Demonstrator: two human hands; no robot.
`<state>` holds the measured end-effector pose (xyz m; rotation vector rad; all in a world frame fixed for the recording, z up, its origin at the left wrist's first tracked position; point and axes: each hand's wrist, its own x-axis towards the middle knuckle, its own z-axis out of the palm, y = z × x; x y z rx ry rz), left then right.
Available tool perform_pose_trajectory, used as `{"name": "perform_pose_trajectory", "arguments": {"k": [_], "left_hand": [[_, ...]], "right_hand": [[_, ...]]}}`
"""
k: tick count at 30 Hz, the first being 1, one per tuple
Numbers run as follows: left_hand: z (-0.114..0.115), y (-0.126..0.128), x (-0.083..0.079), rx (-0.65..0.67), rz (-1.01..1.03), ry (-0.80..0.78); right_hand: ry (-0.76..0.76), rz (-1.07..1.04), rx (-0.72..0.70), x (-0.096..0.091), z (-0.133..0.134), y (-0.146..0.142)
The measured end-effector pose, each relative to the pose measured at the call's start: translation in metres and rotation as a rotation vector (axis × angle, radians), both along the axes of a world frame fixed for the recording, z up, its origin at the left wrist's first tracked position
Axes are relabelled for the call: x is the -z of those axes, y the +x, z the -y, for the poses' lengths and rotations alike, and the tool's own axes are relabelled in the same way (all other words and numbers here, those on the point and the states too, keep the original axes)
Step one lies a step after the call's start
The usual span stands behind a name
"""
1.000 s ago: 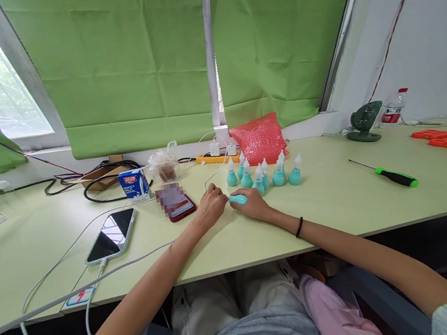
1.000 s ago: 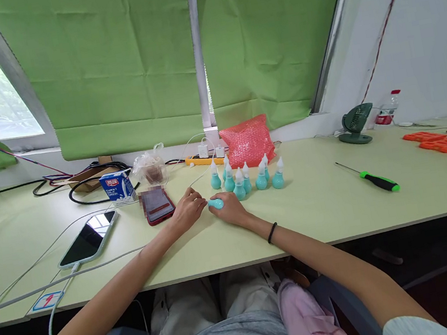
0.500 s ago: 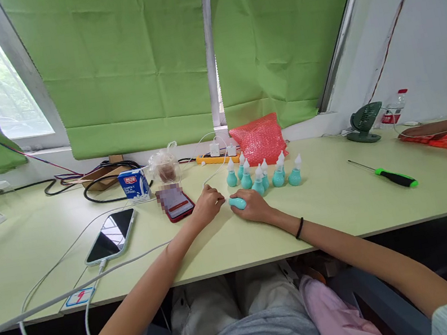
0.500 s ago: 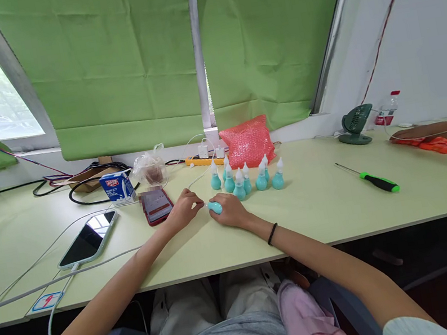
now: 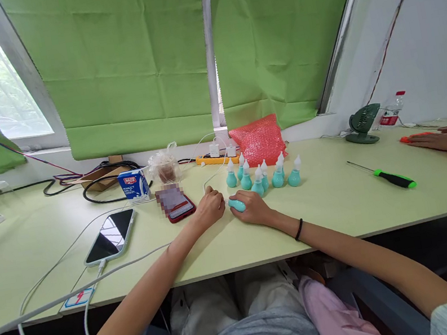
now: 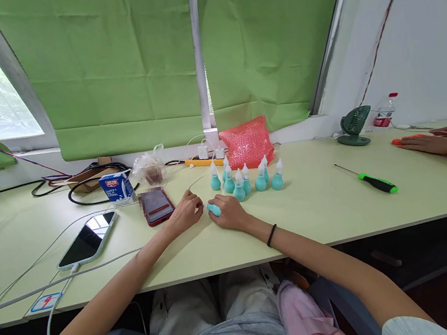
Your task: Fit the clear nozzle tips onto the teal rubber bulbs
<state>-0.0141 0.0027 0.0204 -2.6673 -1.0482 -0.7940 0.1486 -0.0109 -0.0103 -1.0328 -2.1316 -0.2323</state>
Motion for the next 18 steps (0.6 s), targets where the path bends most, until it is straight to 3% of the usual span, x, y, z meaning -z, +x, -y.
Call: {"name": "perform_pose_trajectory", "arguments": {"k": [18], "left_hand": [[0.0003, -0.0077, -0.0016, 0.008, 0.156, -0.037]], "right_hand": [[-0.117, -0.239, 0.022, -0.0041, -0.003, -0.0028]]}}
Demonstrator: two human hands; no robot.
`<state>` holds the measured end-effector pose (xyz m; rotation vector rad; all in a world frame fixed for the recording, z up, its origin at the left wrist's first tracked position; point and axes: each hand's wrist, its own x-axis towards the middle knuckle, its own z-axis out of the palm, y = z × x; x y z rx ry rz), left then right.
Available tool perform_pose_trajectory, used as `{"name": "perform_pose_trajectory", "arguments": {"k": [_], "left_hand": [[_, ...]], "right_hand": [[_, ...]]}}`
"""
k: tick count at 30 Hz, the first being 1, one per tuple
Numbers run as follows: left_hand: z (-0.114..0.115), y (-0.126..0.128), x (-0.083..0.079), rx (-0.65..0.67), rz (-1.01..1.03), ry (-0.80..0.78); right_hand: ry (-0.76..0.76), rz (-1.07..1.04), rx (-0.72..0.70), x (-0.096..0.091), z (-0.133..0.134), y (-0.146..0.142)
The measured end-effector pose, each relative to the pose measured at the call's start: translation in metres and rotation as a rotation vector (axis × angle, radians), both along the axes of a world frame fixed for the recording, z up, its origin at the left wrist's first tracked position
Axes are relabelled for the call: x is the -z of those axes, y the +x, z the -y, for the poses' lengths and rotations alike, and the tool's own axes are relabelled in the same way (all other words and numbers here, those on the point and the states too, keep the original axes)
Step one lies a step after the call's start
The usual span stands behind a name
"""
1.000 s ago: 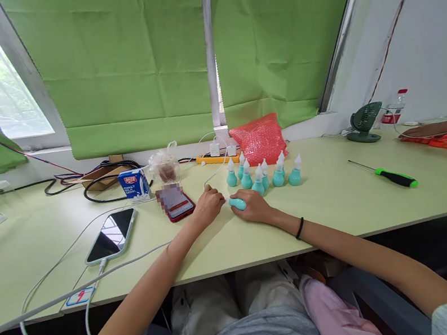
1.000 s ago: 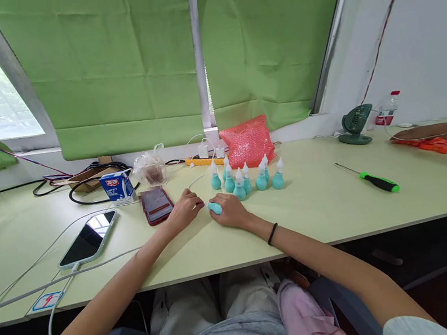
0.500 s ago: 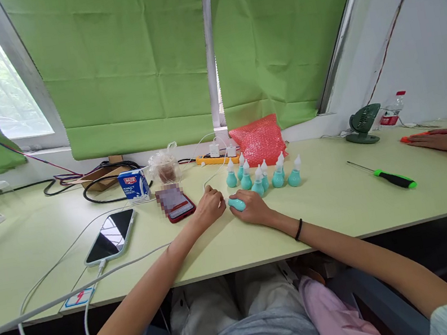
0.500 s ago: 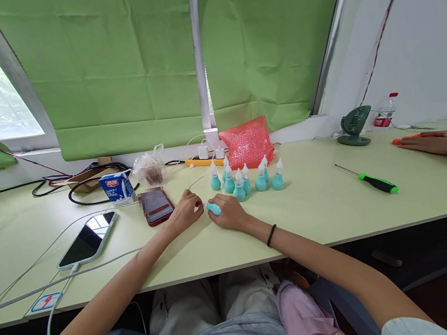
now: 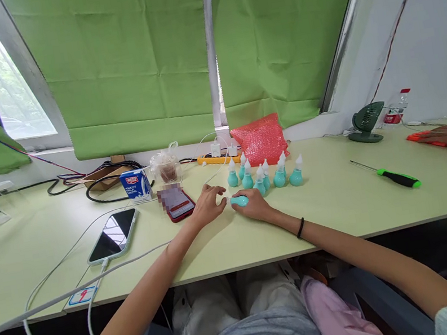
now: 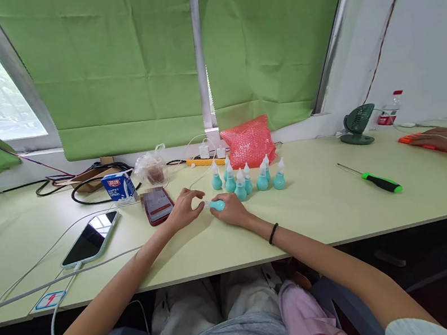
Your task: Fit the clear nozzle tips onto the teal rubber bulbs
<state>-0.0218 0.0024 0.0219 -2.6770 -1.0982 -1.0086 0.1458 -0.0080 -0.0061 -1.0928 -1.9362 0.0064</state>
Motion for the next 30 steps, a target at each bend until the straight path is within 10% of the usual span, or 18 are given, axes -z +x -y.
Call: {"name": "perform_pose_trajectory", "arguments": {"k": [13, 22, 30], "left_hand": [[0.002, 0.007, 0.0, 0.074, -0.019, 0.003], [-0.006, 0.003, 0.005, -0.125, 0.291, -0.029], [-0.015, 0.001, 0.025, -0.073, 0.102, -0.088]], "right_hand": [[0.011, -0.053, 0.016, 0.0, 0.0, -0.002], [-0.018, -0.213, 0.081, -0.012, 0.005, 0.001], [-0.077, -0.326, 0.017, -0.014, 0.0, 0.005]]}}
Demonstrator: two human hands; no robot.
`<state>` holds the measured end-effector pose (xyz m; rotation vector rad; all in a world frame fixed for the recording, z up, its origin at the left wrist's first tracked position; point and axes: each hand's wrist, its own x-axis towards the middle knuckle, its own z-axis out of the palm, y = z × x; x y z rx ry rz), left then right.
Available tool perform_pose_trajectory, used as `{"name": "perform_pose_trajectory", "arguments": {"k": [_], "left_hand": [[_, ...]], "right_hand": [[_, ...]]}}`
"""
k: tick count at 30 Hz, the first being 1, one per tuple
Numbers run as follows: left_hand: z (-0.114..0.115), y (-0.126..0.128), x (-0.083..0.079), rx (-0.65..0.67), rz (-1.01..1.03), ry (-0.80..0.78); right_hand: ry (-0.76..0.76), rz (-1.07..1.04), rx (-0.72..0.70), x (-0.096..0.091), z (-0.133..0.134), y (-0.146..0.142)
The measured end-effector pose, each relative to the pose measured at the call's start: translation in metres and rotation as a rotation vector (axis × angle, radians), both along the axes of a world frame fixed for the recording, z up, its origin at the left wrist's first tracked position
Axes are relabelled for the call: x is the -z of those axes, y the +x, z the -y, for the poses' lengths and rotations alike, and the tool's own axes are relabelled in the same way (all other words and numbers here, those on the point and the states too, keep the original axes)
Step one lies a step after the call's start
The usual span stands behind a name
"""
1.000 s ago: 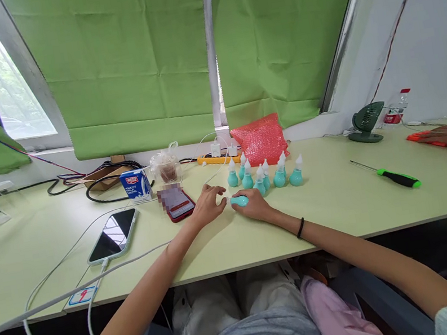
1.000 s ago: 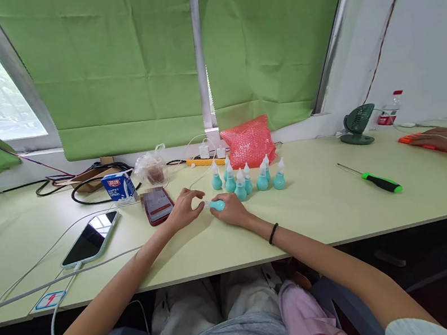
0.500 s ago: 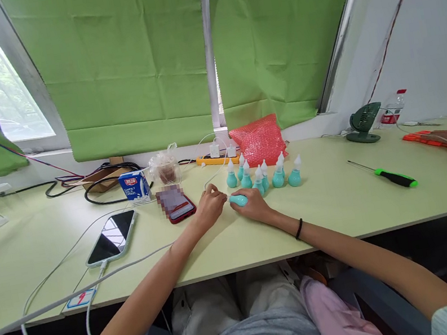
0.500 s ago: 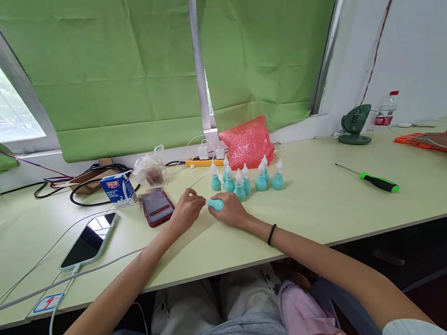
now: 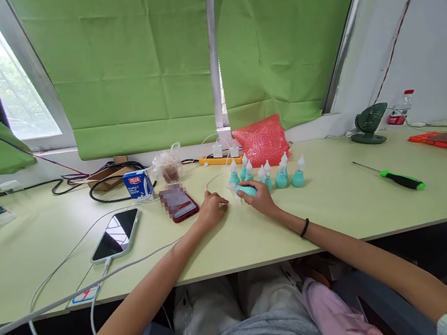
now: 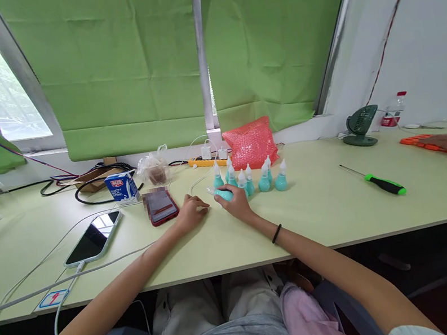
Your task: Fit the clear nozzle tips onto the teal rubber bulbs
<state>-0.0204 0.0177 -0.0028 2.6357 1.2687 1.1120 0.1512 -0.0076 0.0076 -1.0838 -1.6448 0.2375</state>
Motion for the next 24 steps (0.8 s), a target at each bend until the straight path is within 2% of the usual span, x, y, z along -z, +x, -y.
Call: {"name": "perform_pose_trajectory", "arguments": {"k": [3, 7, 12, 15, 20, 24], "left_hand": [[-0.002, 0.001, 0.001, -0.016, -0.04, 0.004], [0.007, -0.001, -0.015, -0.066, -0.042, 0.067], [0.033, 0.005, -0.032, 0.029, -0.191, 0.144], [0.039, 0.012, -0.032, 0.024, -0.287, 0.151], [0.034, 0.015, -0.025, 0.0, -0.404, 0.098], [0.033, 0.011, -0.025, 0.047, -0.442, 0.041]], "right_hand": [[-0.02, -0.009, -0.055, 0.0, 0.0, 0.001], [-0.061, -0.001, -0.154, 0.0, 0.001, -0.001], [-0.157, 0.0, -0.249, 0.001, 0.001, -0.004], [-0.218, 0.007, -0.284, 0.002, 0.003, -0.006], [-0.344, 0.049, -0.392, 0.002, 0.008, -0.008], [-0.477, 0.054, -0.498, -0.004, 0.01, -0.005]]}}
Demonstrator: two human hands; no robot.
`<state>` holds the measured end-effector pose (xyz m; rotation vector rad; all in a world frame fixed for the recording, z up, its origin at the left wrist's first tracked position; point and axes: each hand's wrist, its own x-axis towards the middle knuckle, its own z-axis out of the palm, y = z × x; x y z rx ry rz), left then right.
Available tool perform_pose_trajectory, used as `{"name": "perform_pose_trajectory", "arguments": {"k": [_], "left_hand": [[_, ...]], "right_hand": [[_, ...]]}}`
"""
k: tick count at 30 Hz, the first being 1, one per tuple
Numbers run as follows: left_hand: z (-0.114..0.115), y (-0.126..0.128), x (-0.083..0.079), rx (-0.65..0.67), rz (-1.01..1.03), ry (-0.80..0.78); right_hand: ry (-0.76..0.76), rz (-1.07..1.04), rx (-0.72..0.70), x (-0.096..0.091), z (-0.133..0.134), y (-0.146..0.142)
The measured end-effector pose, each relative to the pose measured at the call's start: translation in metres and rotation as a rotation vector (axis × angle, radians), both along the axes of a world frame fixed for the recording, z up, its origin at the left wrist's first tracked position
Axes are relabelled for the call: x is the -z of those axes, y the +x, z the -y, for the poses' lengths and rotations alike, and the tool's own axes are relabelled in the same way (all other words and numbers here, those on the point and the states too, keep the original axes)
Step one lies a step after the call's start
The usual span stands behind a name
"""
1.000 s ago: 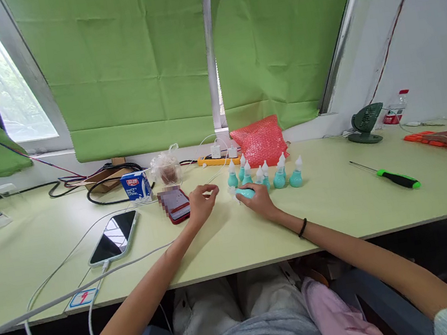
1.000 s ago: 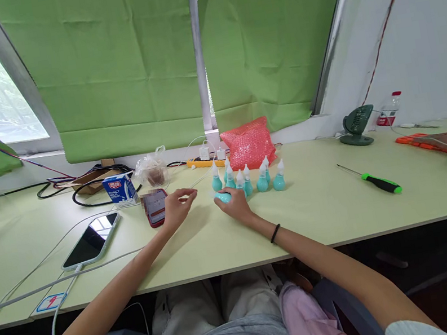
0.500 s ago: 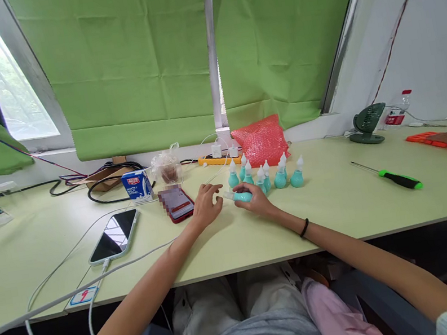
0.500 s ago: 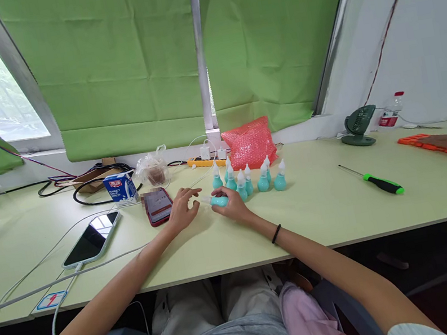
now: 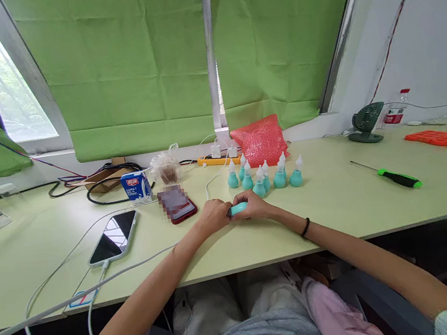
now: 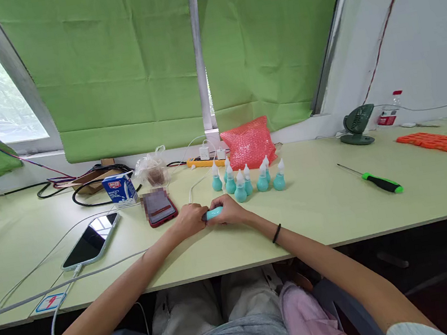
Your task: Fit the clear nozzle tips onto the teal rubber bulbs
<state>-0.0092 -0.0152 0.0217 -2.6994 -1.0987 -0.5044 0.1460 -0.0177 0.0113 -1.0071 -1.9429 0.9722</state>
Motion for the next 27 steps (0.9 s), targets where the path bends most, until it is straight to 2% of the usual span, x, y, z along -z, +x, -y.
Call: {"name": "perform_pose_trajectory", "arguments": {"k": [6, 11, 14, 17, 22, 27], "left_hand": [[0.005, -0.001, -0.003, 0.139, 0.009, -0.07], [0.01, 0.002, -0.002, 0.189, 0.022, -0.093], [0.009, 0.0, -0.003, 0.16, 0.021, -0.099], [0.002, -0.004, -0.002, 0.042, 0.034, -0.088], [-0.016, -0.012, 0.007, -0.195, 0.059, -0.09], [-0.021, -0.012, 0.013, -0.242, 0.061, -0.129]], "right_hand": [[-0.158, 0.003, -0.173, -0.014, 0.002, 0.009], [-0.259, 0.009, -0.308, -0.016, -0.001, 0.016], [-0.321, 0.067, -0.427, -0.019, -0.001, 0.023], [-0.329, 0.096, -0.493, -0.026, 0.001, 0.028], [-0.208, 0.1, -0.396, -0.033, 0.001, 0.028], [-0.035, 0.169, -0.111, -0.019, -0.014, 0.025]]}}
